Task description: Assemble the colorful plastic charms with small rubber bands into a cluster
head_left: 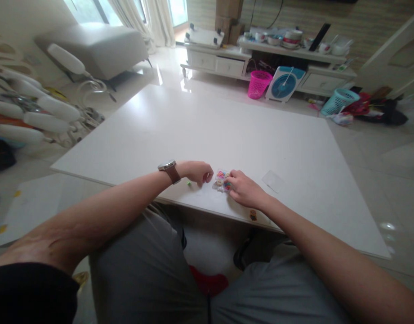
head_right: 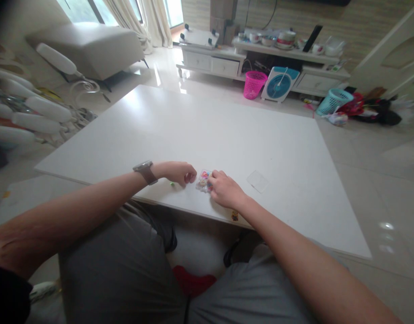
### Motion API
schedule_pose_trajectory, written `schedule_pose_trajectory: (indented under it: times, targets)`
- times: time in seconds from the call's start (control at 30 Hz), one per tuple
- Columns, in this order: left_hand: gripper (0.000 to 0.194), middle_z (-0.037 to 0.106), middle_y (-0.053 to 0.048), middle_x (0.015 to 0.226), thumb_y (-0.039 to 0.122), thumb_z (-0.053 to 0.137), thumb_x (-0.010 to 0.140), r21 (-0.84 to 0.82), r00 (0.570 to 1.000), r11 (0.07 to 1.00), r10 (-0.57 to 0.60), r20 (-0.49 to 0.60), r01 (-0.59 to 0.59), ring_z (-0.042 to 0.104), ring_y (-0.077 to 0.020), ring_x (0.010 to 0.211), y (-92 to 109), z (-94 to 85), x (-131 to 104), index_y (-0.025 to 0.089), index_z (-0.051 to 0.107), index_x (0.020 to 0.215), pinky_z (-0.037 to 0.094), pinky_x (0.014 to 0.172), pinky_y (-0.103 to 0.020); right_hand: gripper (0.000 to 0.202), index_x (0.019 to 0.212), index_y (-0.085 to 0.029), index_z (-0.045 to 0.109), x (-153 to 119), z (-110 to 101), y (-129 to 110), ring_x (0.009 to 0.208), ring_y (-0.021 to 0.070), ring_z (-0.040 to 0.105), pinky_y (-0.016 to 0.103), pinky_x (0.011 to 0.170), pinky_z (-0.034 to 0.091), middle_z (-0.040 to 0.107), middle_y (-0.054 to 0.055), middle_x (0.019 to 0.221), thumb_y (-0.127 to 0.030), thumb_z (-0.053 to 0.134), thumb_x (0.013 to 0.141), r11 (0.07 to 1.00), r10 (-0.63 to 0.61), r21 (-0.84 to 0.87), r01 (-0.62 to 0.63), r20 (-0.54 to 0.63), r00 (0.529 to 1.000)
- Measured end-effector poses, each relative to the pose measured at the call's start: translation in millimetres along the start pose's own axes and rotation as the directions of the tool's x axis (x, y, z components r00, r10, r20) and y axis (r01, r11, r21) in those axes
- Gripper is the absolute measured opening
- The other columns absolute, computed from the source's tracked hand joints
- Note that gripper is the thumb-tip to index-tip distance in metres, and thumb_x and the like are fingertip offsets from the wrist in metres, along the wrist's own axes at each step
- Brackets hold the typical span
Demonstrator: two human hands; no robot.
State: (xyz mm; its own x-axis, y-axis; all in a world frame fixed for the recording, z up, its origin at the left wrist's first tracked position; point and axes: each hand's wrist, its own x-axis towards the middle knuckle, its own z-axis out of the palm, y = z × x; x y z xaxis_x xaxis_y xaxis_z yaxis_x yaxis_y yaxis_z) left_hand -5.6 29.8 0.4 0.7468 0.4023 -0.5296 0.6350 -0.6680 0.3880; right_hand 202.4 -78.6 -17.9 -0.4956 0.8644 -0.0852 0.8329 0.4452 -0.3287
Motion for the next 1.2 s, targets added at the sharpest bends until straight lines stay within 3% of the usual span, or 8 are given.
schedule_pose_trajectory:
  times: [0.27, 0.57, 1.2]
  targets:
    - [0.029, 0.072, 0.001, 0.085, 0.011, 0.069, 0.062, -0.002, 1.000, 1.000, 0.007, -0.010, -0.007, 0.058, -0.0103, 0.069, -1.8, 1.5, 1.4, 0.018, 0.069, 0.090, 0.040, 0.062, -0.020, 0.024, 0.102, -0.016, 0.068, 0.7, -1.9, 1.5, 0.100, 0.0202, 0.051, 0.030, 0.089, 0.041, 0.056, 0.009, 0.102, -0.011, 0.054, 0.084, 0.998, -0.035, 0.056, 0.037, -0.025, 0.999]
    - [0.028, 0.072, 0.000, 0.086, 0.010, 0.068, 0.063, 0.002, 1.000, 1.000, 0.017, -0.007, -0.017, 0.058, -0.0104, 0.070, -1.3, 1.3, 0.9, 0.017, 0.069, 0.091, 0.040, 0.063, -0.020, 0.020, 0.100, -0.017, 0.067, -0.8, -4.7, 0.0, 0.100, 0.0204, 0.051, 0.030, 0.088, 0.041, 0.056, 0.009, 0.104, -0.014, 0.053, 0.086, 0.996, -0.026, -0.084, 0.027, 0.013, 1.000]
    - [0.027, 0.072, 0.001, 0.086, 0.011, 0.069, 0.063, 0.004, 1.000, 1.000, 0.017, -0.011, -0.017, 0.057, -0.0095, 0.068, -3.2, 2.1, 2.3, 0.018, 0.069, 0.089, 0.040, 0.061, -0.020, 0.014, 0.095, -0.017, 0.065, -0.3, -5.1, -3.7, 0.099, 0.0204, 0.052, 0.030, 0.086, 0.041, 0.057, 0.009, 0.102, -0.020, 0.053, 0.091, 0.989, -0.010, -0.147, 0.011, 0.004, 1.000]
